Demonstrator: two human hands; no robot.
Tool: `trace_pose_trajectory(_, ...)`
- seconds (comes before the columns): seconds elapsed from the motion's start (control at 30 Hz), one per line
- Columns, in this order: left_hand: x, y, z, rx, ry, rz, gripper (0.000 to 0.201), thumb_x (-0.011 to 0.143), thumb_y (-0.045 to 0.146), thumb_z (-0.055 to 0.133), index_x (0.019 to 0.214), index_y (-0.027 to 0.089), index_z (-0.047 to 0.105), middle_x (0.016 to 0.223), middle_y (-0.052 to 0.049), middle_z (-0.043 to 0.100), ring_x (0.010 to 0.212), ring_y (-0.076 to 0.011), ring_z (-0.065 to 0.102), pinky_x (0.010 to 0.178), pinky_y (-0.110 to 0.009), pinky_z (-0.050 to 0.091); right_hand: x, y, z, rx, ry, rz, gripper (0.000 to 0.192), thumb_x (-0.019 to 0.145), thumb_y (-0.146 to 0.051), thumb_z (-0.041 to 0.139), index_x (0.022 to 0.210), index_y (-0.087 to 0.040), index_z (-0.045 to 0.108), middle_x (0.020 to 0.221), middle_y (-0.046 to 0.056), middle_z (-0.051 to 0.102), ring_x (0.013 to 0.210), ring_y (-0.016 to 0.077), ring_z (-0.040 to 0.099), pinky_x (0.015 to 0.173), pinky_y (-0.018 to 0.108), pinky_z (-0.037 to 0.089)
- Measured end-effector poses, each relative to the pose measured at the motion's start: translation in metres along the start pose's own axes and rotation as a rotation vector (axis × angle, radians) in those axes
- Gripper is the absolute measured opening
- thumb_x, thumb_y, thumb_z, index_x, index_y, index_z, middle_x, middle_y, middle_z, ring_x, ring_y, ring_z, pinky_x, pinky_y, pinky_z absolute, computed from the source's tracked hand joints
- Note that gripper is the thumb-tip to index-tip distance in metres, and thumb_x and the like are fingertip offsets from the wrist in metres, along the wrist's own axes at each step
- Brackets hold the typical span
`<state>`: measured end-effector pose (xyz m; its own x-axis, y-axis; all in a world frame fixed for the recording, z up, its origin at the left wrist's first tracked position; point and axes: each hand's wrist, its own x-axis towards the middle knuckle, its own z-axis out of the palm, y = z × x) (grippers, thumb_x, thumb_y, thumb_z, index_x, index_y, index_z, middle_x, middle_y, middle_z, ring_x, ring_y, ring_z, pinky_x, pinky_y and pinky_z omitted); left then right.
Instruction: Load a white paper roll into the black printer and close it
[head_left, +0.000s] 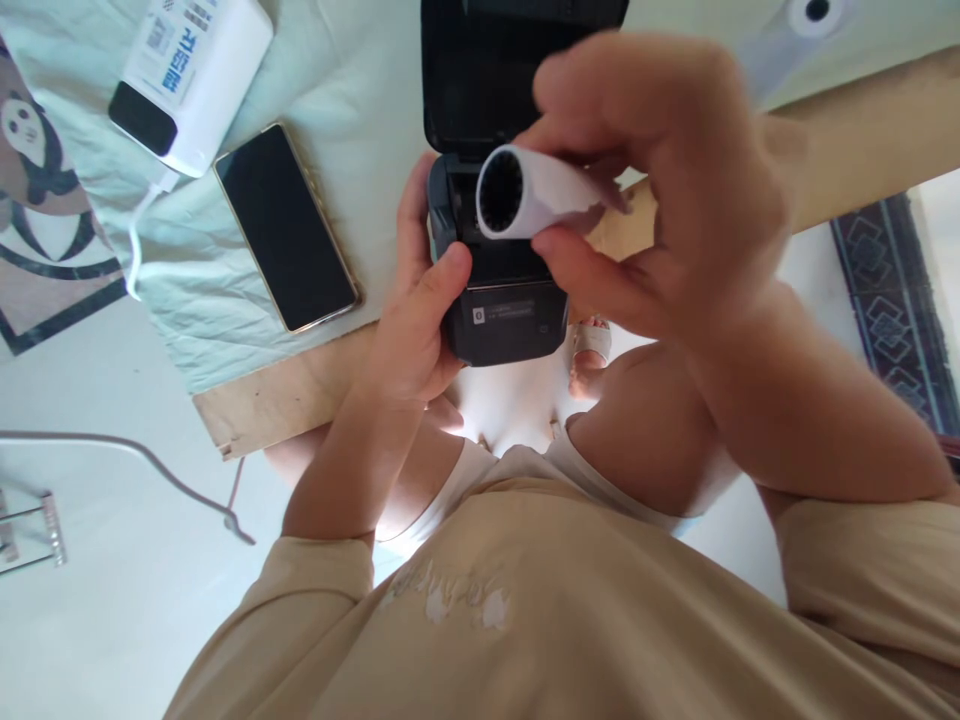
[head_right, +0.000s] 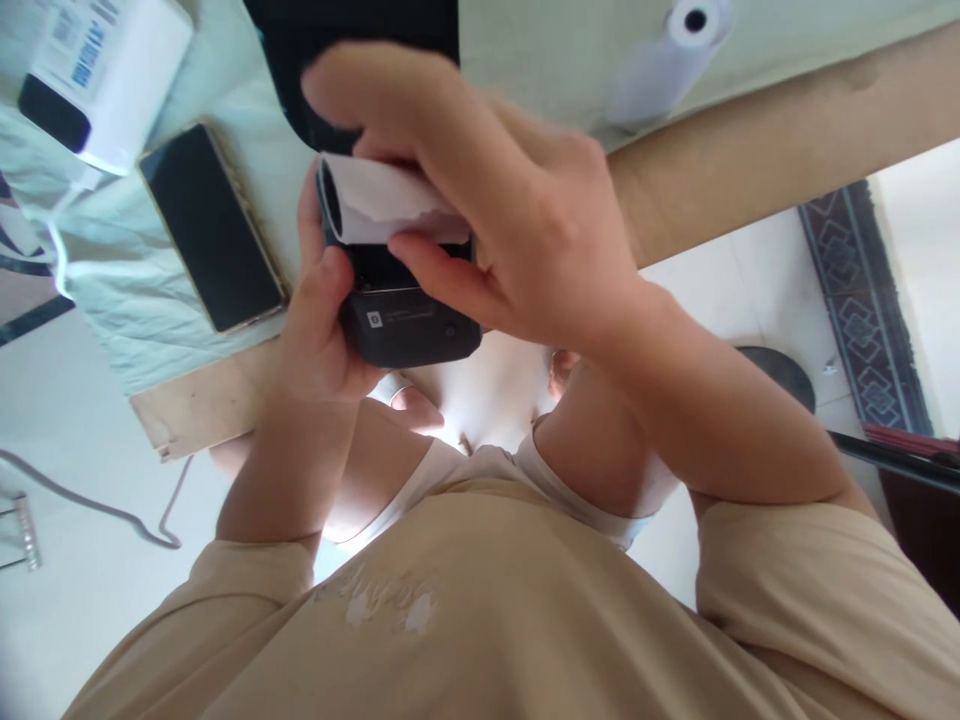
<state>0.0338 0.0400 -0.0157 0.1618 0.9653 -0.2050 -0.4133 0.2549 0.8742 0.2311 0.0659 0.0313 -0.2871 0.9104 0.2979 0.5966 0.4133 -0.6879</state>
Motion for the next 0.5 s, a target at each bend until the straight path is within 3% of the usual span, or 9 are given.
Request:
trace_pose_trajectory(0.13,-0.001,0.0,0.0,-0.045,-0.034,-0.003,0.066,0.088,0.051,0.078,0.148,0.045,0.053,0.165,0.008,0.051,0.165,-0.0312,0.032,0.127,-0.045,0.05,0.006,-0.004,0.006,-0.297,-0.036,-0.085,0.023,0.089,-0.034,0.058,0.109,-0.028,0.066,0.109,0.001,0.076,0.099,0.0239,0.075,0.087,0.043,0.06)
trace_pose_trajectory(0.23,-0.002,-0.001,-0.001,-0.054,-0.058,0.004,0.061,0.089,0.048,0.078,0.145,0.045,0.055,0.164,0.009,0.052,0.165,-0.0302,0.034,0.127,-0.045,0.05,0.008,0.001,0.009,-0.27,-0.034,-0.191,0.011,0.087,-0.026,0.06,0.096,-0.027,0.065,0.098,-0.004,0.078,0.092,0.021,0.077,0.083,0.04,0.06)
trace_pose_trajectory(0.3,-0.003,-0.001,0.0,-0.064,-0.072,0.009,0.056,0.091,0.048,0.077,0.143,0.045,0.056,0.162,0.009,0.054,0.164,-0.0294,0.036,0.127,-0.044,0.049,0.008,0.005,0.011,-0.186,0.017,-0.283,0.004,0.088,-0.022,0.062,0.089,-0.025,0.065,0.1,-0.005,0.08,0.096,0.0199,0.078,0.084,0.038,0.06)
trace_pose_trajectory(0.4,-0.004,0.001,0.001,-0.037,-0.064,0.0,0.063,0.09,0.05,0.077,0.147,0.046,0.052,0.161,0.009,0.055,0.163,-0.0304,0.038,0.127,-0.045,0.05,0.007,0.007,0.012,-0.157,0.107,-0.345,0.013,0.094,-0.023,0.06,0.084,-0.024,0.068,0.106,-0.003,0.079,0.1,0.0215,0.076,0.091,0.042,0.058)
trace_pose_trajectory(0.5,-0.004,0.002,0.002,-0.006,-0.063,-0.02,0.068,0.09,0.052,0.076,0.151,0.046,0.046,0.161,0.008,0.056,0.162,-0.0302,0.04,0.127,-0.045,0.051,0.008,0.006,0.013,-0.284,0.08,-0.27,0.019,0.096,-0.026,0.058,0.083,-0.027,0.071,0.101,0.0,0.077,0.098,0.025,0.071,0.089,0.047,0.056)
